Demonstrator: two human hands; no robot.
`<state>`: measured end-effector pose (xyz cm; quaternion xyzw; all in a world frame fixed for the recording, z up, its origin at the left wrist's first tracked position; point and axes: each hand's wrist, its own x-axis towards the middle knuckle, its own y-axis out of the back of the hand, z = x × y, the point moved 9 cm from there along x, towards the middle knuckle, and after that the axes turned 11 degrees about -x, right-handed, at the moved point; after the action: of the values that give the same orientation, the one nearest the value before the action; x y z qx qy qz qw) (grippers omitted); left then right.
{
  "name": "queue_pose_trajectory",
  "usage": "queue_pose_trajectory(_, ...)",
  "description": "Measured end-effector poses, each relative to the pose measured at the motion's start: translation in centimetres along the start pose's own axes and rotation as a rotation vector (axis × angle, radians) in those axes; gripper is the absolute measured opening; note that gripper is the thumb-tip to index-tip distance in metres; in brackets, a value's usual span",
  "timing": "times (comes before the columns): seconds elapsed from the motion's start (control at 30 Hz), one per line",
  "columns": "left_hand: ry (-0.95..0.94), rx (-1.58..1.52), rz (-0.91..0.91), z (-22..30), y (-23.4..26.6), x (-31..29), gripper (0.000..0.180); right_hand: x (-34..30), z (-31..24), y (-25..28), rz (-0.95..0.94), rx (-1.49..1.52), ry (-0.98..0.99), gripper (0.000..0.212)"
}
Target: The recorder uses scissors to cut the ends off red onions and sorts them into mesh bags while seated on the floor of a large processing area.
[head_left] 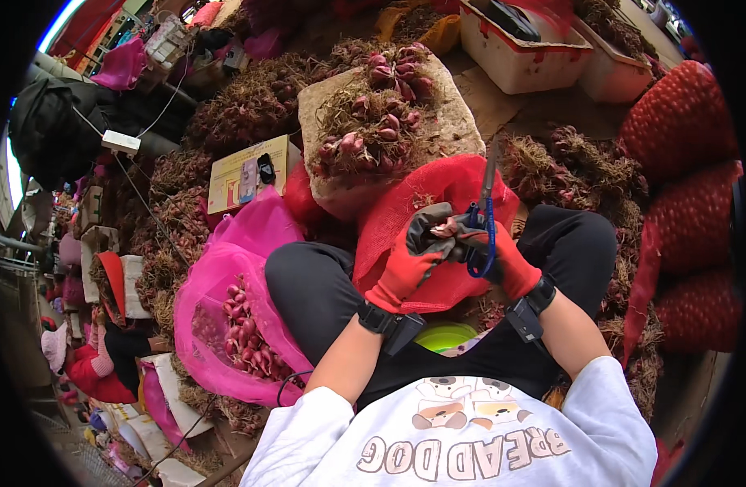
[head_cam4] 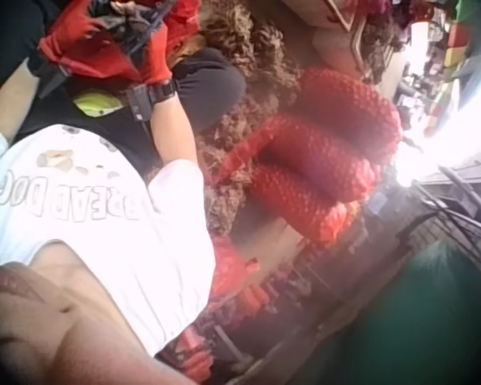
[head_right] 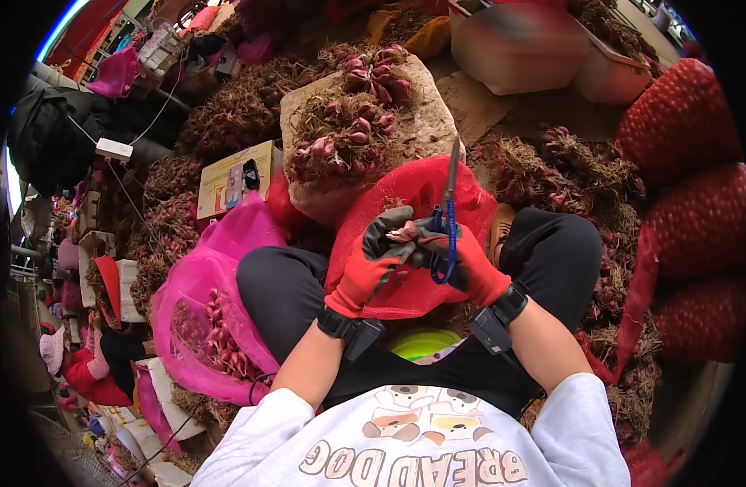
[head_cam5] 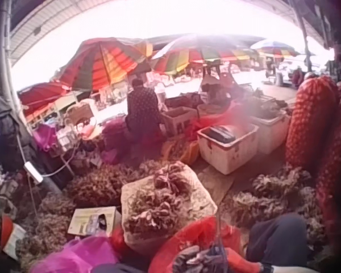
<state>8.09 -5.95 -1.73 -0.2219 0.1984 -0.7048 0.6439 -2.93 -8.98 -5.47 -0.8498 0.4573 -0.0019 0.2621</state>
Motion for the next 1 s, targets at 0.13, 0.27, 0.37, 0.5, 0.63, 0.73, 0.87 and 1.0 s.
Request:
queue_pose_trajectory(0.13,0.07,0.165,-0.027,-1.2,0.1,-0.4,0.04,-0.4,1.0,-0.4,-0.079,-0.196,-0.087,0.027)
queue_pose_trajectory(0.27,-0.051,0.454,0.045,0.4,-0.3,0.0,0.037,-0.4,0.9,0.8,0.047,-0.353,-0.039,0.029)
queue_pose_trajectory(0.37,-0.138,0.708,0.09,1.8,0.3,-0.2,0.039,-0.4,0.0,1.0,0.079,-0.145,-0.037,0.029)
queue_pose_trajectory(0.5,-0.124,0.786,0.047,1.2,0.3,-0.1,0.041,-0.1,-0.8,0.5,0.083,-0.278,-0.005,0.03)
queue_pose_trajectory(0.63,0.16,0.141,0.131,-1.6,1.4,-0.5,0.038,-0.2,-0.9,0.3,0.096,-0.262,0.001,0.033)
queue_pose_trajectory(0.73,0.067,0.087,0.108,-1.3,0.5,-0.1,0.038,-0.4,-1.2,1.0,0.077,-0.208,0.084,0.033)
queue_pose_trajectory(0.87,-0.045,0.403,0.058,-0.3,-0.2,-0.4,0.037,-0.5,-1.3,1.1,0.1,-0.272,0.118,0.031)
queue_pose_trajectory(1.0,0.126,0.257,0.22,2.6,1.4,-1.5,0.035,-0.6,-1.0,1.8,0.166,-0.149,0.028,0.027)
